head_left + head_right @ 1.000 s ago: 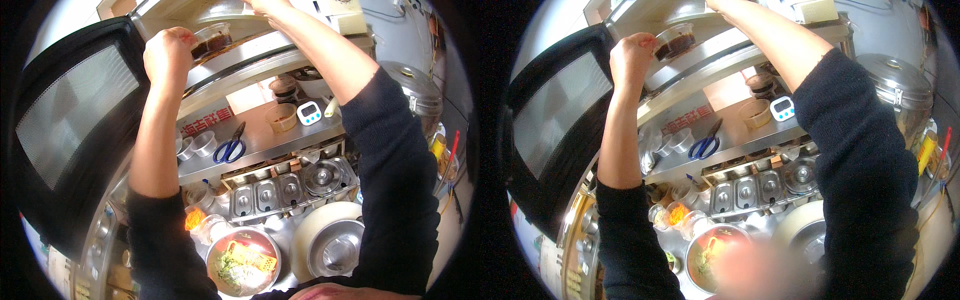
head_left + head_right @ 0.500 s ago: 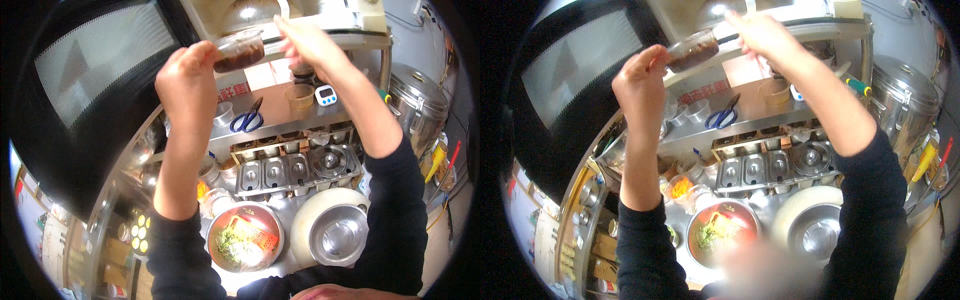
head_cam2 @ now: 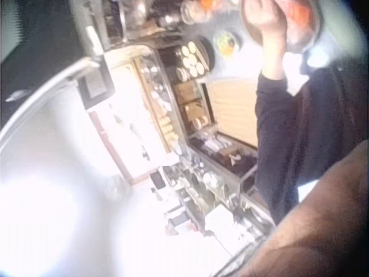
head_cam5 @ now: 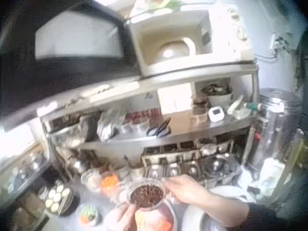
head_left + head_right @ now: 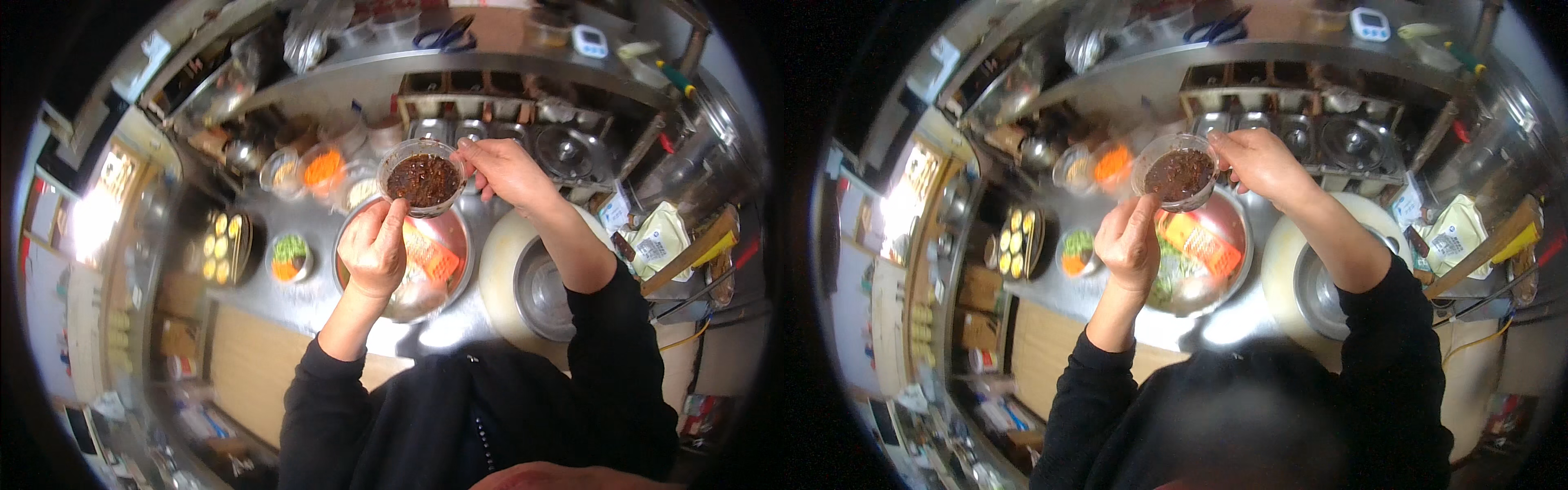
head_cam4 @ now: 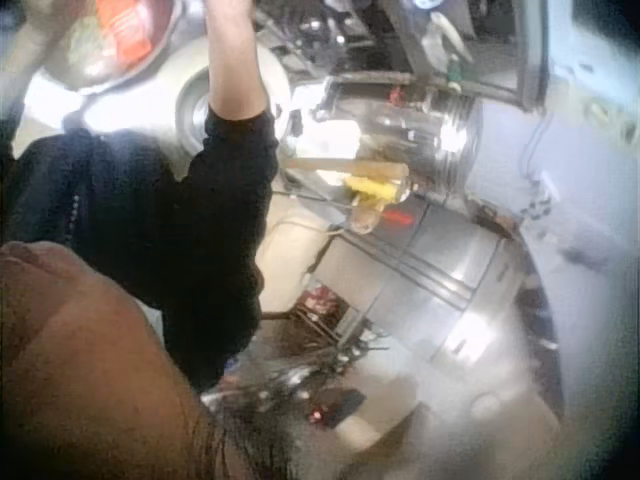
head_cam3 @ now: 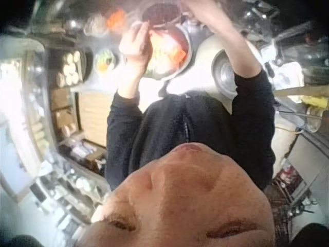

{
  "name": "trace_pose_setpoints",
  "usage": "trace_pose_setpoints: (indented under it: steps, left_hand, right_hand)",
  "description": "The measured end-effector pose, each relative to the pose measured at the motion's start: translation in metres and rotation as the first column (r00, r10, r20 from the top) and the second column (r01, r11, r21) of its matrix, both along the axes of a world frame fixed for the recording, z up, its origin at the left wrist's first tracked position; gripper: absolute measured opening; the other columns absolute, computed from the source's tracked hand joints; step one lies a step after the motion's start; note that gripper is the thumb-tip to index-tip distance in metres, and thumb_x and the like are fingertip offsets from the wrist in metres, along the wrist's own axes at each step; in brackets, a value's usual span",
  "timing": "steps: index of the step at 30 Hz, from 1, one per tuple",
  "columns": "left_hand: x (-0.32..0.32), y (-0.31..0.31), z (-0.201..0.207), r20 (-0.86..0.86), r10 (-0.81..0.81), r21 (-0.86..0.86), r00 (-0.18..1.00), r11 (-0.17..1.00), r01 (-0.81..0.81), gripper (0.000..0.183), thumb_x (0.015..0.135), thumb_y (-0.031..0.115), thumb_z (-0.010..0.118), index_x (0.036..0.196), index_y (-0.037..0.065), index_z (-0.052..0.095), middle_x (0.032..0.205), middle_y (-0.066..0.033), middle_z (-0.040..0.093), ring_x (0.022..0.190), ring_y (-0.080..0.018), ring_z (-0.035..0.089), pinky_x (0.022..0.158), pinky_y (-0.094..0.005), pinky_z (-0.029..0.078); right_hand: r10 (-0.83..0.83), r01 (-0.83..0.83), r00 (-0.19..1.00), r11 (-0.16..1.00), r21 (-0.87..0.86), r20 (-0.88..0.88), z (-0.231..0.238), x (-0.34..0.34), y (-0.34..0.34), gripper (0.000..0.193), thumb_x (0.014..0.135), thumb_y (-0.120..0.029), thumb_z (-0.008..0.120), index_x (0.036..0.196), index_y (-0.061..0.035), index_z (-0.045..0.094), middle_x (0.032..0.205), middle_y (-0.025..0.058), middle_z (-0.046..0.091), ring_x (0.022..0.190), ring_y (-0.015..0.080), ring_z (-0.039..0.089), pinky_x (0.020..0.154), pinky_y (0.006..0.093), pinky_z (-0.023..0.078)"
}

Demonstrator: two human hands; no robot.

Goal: The person assembles a noodle bowl by layering noodles, shredded cucumber, shredded carrot, and a dark sauce in a clear plastic container. They then add pickled vegetables using chopsticks, place the bowl in a plastic bag, and tie it closed.

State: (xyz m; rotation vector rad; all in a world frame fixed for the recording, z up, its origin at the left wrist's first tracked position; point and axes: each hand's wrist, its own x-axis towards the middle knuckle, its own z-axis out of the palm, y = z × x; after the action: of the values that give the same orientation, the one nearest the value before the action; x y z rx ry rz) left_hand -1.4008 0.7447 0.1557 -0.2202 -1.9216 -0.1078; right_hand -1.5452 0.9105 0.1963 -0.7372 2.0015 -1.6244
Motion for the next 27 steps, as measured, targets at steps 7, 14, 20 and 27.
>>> trace_pose_setpoints:
  steps: [7,14,20,27]
  left_hand:
    - [0.09,-0.027,-0.069,0.169,0.133,0.018,0.977,0.99,-0.138,0.035,0.063,0.0,0.062,0.097,0.002,0.07,0.08,-0.0105,0.064,0.062,-0.0232,0.061,0.053,-0.0311,0.05]
    - [0.168,-0.064,-0.112,0.278,0.218,0.102,0.935,0.962,-0.255,0.033,0.064,-0.002,0.067,0.096,0.007,0.068,0.078,-0.0083,0.065,0.06,-0.0226,0.06,0.051,-0.0312,0.048]
    - [0.243,-0.122,-0.148,0.354,0.229,0.179,0.907,0.935,-0.306,0.029,0.066,-0.001,0.066,0.093,0.008,0.069,0.078,-0.0058,0.065,0.063,-0.0219,0.06,0.053,-0.0319,0.048]
    - [0.315,-0.212,-0.175,0.447,0.113,0.259,0.887,0.933,-0.249,0.032,0.067,0.001,0.065,0.098,0.008,0.069,0.083,-0.0065,0.065,0.067,-0.0221,0.062,0.057,-0.0327,0.05]
  right_hand:
    - [0.271,-0.288,0.941,0.956,0.06,0.201,-0.074,0.042,-0.063,0.02,0.093,-0.017,0.056,0.09,0.0005,0.066,0.07,0.0002,0.06,0.055,0.0049,0.052,0.048,0.0186,0.043]
    - [0.288,-0.339,0.931,0.909,0.243,0.223,-0.123,0.102,-0.128,0.019,0.091,-0.016,0.058,0.08,-0.0006,0.06,0.068,0.0047,0.061,0.056,0.0112,0.06,0.046,0.0248,0.049]
    - [0.28,-0.347,0.925,0.898,0.27,0.255,-0.163,0.178,-0.19,0.015,0.089,-0.014,0.058,0.081,-0.0015,0.054,0.066,0.0053,0.06,0.053,0.0115,0.058,0.044,0.0255,0.048]
    - [0.237,-0.26,0.954,0.958,0.116,0.181,-0.205,0.259,-0.257,0.012,0.087,-0.011,0.057,0.078,-0.0069,0.051,0.061,0.0004,0.055,0.049,0.008,0.052,0.041,0.0234,0.041]
